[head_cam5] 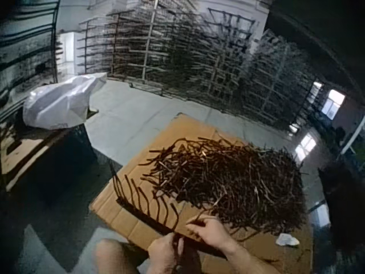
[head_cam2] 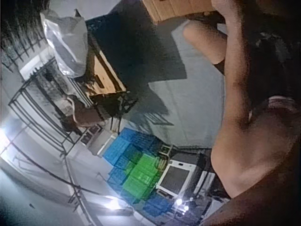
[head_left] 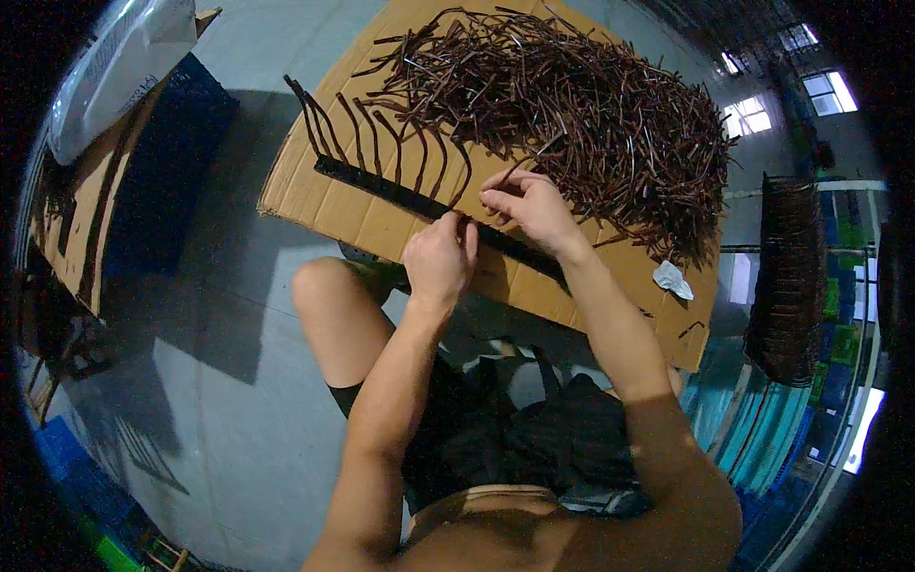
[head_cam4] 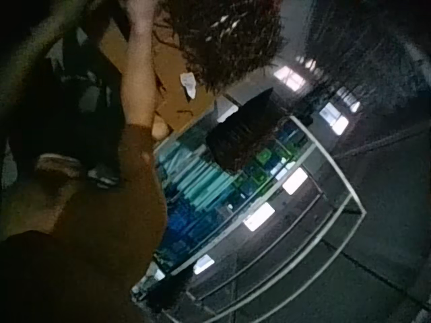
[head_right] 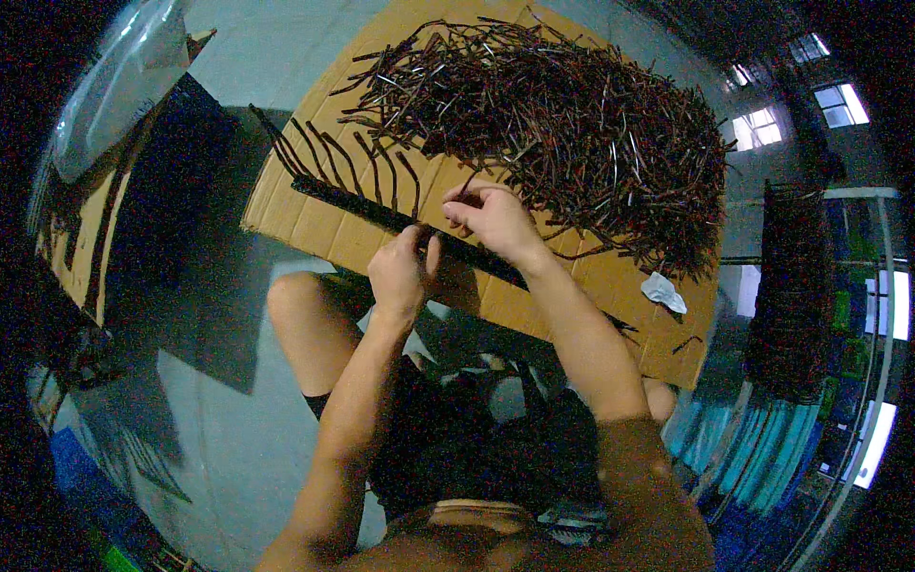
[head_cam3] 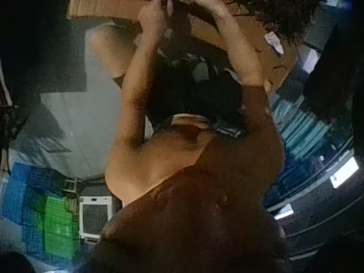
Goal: The person sits on the floor and repeatedly picks up thin dark bristles from a pile on a cardboard sheet, inserting them one by one into a black strip. The person occasionally lifts the strip to check alignment and continues adding bristles until the strip is full.
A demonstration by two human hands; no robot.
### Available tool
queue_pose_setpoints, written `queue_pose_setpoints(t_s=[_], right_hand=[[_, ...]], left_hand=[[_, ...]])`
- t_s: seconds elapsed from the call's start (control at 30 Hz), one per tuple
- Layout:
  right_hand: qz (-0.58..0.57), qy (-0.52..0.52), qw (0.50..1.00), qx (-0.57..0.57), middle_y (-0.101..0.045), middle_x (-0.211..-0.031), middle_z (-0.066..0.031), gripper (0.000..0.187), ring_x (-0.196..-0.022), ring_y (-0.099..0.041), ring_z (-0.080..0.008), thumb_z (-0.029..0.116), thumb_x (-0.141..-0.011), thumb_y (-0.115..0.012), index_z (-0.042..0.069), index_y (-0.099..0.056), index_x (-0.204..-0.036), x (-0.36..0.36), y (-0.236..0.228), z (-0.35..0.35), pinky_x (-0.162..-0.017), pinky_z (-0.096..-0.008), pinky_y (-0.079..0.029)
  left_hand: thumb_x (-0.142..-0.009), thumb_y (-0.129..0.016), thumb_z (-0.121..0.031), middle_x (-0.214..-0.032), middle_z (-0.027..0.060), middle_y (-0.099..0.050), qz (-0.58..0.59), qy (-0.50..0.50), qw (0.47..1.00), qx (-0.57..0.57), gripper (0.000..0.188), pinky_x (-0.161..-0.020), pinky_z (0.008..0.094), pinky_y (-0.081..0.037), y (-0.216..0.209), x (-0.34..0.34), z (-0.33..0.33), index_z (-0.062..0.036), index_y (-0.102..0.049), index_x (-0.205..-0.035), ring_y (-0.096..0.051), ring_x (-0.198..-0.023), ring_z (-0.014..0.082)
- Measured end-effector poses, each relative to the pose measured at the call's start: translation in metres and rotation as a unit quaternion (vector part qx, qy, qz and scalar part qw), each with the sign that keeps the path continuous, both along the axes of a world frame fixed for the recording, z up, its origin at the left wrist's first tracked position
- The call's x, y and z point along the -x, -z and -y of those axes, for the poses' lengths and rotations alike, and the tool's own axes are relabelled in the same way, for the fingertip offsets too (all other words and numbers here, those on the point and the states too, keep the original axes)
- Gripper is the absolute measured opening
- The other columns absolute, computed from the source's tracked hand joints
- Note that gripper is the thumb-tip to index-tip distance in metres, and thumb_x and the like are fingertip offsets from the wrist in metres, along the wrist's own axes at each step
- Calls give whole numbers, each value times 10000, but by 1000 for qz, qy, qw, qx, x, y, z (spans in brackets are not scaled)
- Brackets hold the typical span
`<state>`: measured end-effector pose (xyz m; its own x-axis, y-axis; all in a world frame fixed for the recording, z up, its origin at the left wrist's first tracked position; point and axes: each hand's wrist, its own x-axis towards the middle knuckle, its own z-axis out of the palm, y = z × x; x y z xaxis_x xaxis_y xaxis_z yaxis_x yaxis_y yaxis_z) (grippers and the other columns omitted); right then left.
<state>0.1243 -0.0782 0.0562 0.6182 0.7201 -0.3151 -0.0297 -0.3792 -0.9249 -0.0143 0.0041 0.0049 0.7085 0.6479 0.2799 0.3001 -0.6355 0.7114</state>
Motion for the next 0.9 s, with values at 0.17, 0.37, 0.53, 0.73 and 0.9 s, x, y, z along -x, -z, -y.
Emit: queue_pose_setpoints(t_s=[0.17, 0.37, 0.53, 0.73, 0.9], right_hand=[[28, 54, 991, -115, -680, -820, -53, 147, -714, -618, -102, 102, -822, -693, 3, -649, -921, 17, 12, -2, -656, -237, -491], [93, 60, 992, -66, -698, -801, -68, 193, -723, -633, -121, 175, -779, -739, 3, -686, -849, 29, 20, -7, -691, -275, -496], [104, 63, 992, -29, -675, -798, -54, 134, -731, -602, -94, 104, -814, -711, -11, -658, -857, 33, 14, -6, -686, -239, -482], [198, 50, 979, -22, -677, -761, -135, 215, -686, -652, -219, 224, -782, -713, 16, -669, -818, 32, 16, -4, -646, -316, -494], [233, 52, 971, -12, -658, -763, -151, 246, -701, -637, -293, 250, -786, -697, 8, -657, -803, 41, 10, -7, -660, -340, -494]], left_hand=[[-849, -625, -260, -677, 156, -630, -20, -20, 999, -30, 171, -560, 426, -484, 4, -6, 3, -91, -646, -860, -627, -633, 335], [-842, -621, -218, -614, 159, -588, 6, -15, 998, -61, 164, -527, 441, -459, 7, -6, 4, -64, -597, -792, -590, -575, 344], [-831, -623, -192, -591, 156, -562, 32, -16, 997, -62, 165, -520, 441, -445, 9, -8, 4, -59, -565, -754, -572, -558, 348], [-817, -623, -173, -613, 156, -563, 20, -7, 999, -37, 141, -537, 427, -448, 10, -7, 4, -57, -557, -769, -577, -587, 346], [-828, -600, -151, -574, 144, -558, 38, -17, 997, -66, 170, -530, 425, -447, 9, -8, 5, -52, -536, -706, -568, -544, 324]])
